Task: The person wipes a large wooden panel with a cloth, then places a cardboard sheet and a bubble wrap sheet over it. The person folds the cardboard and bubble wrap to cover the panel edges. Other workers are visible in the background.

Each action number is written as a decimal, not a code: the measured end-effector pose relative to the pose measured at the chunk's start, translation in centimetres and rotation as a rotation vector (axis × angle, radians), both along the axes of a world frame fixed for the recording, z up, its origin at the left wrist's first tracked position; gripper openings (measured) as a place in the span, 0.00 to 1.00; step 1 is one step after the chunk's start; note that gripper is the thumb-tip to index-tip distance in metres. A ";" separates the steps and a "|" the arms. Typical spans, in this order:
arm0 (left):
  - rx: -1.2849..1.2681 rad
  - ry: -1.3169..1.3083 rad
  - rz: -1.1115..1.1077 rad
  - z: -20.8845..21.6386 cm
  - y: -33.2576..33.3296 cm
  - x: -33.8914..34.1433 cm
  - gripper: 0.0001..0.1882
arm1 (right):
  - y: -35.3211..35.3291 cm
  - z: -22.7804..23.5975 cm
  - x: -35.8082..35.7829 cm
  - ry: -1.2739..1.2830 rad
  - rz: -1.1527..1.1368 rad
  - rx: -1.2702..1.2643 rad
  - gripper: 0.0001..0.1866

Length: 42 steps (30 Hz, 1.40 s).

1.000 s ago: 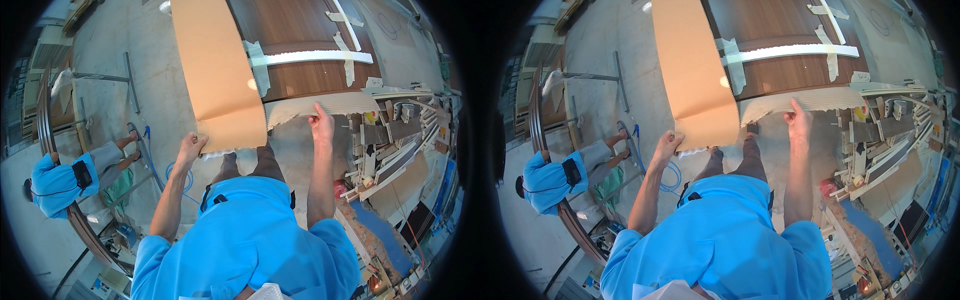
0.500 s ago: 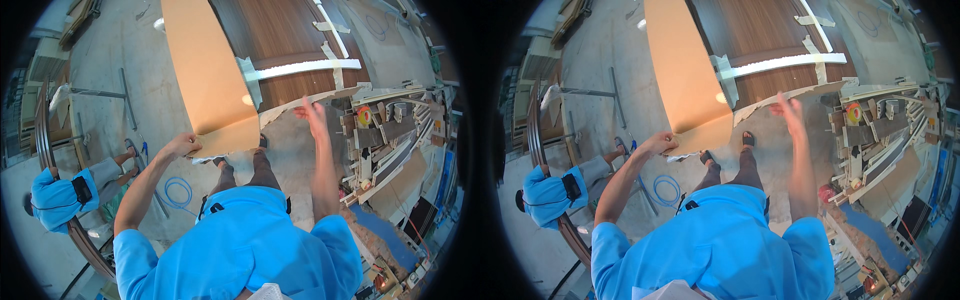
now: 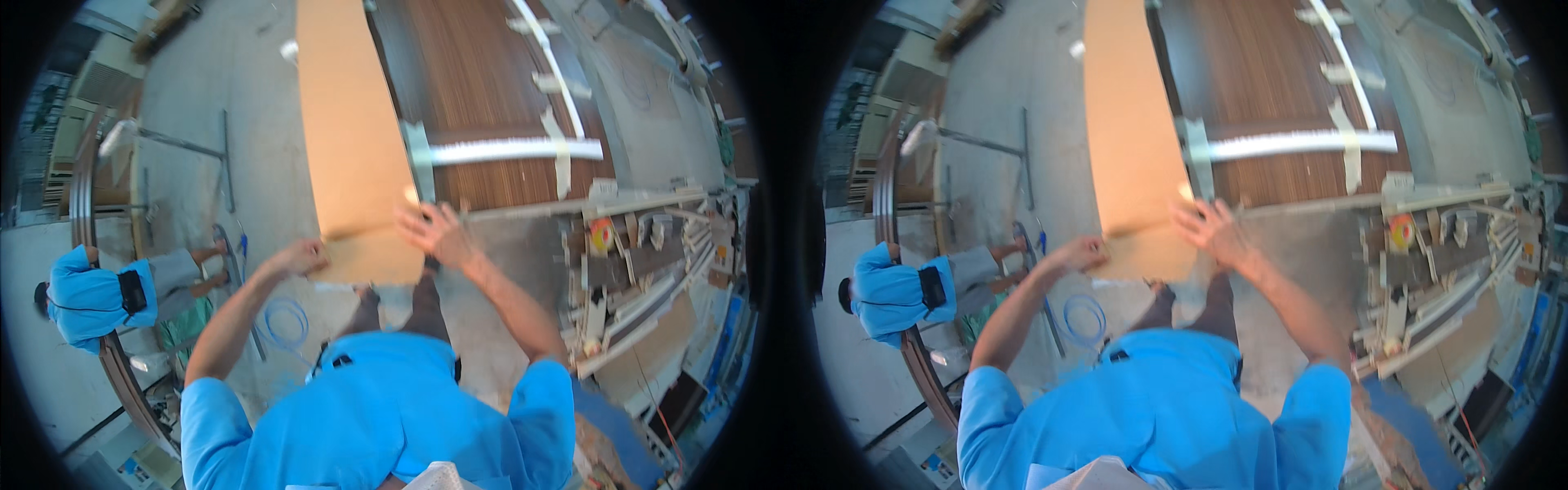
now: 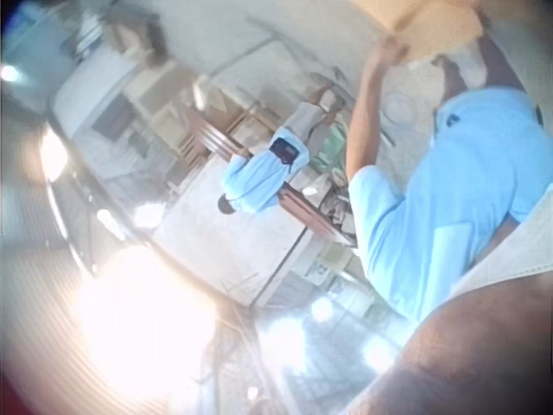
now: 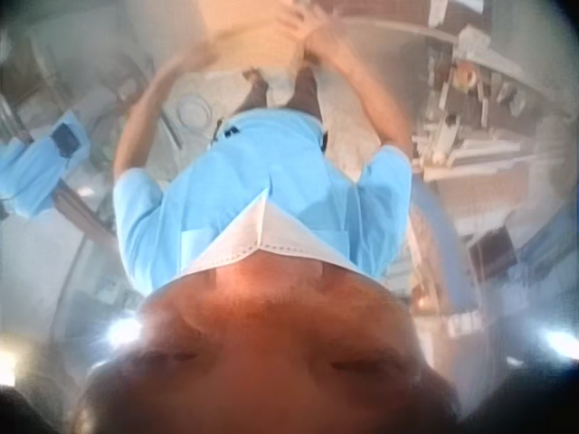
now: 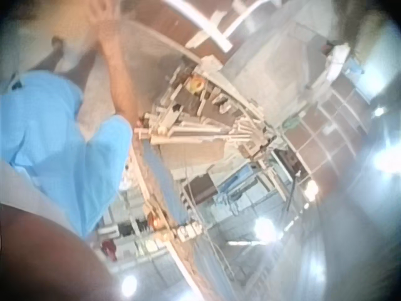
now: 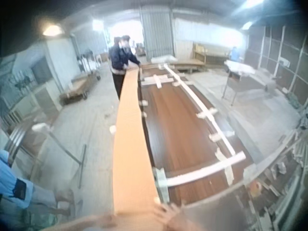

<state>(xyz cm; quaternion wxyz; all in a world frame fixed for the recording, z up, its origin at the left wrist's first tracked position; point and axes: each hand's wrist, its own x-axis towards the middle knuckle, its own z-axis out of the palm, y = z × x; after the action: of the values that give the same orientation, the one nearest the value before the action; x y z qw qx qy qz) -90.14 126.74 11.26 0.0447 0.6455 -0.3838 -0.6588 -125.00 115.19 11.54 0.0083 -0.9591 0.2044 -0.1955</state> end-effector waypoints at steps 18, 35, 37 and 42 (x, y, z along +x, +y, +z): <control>-1.223 -0.848 -0.444 -4.9 -20.2 -6.4 0.38 | -1.1 2.6 2.1 -0.043 -0.009 0.371 0.05; -0.741 0.486 0.359 2.4 -11.5 4.4 0.43 | -9.2 -1.4 5.1 0.266 -0.217 0.826 0.34; -0.805 0.492 0.287 2.9 -6.1 3.6 0.48 | -9.5 -1.0 5.2 0.316 -0.231 0.877 0.34; -0.734 -0.051 0.450 0.2 -0.8 -2.5 0.30 | -9.8 -0.4 6.0 0.404 -0.262 0.959 0.31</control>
<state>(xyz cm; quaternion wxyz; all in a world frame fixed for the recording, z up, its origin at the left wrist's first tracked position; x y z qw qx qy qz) -92.61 125.91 11.42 0.4044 0.6706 -0.4435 -0.4360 -119.00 105.38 11.11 0.3814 -0.8327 0.3863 0.1087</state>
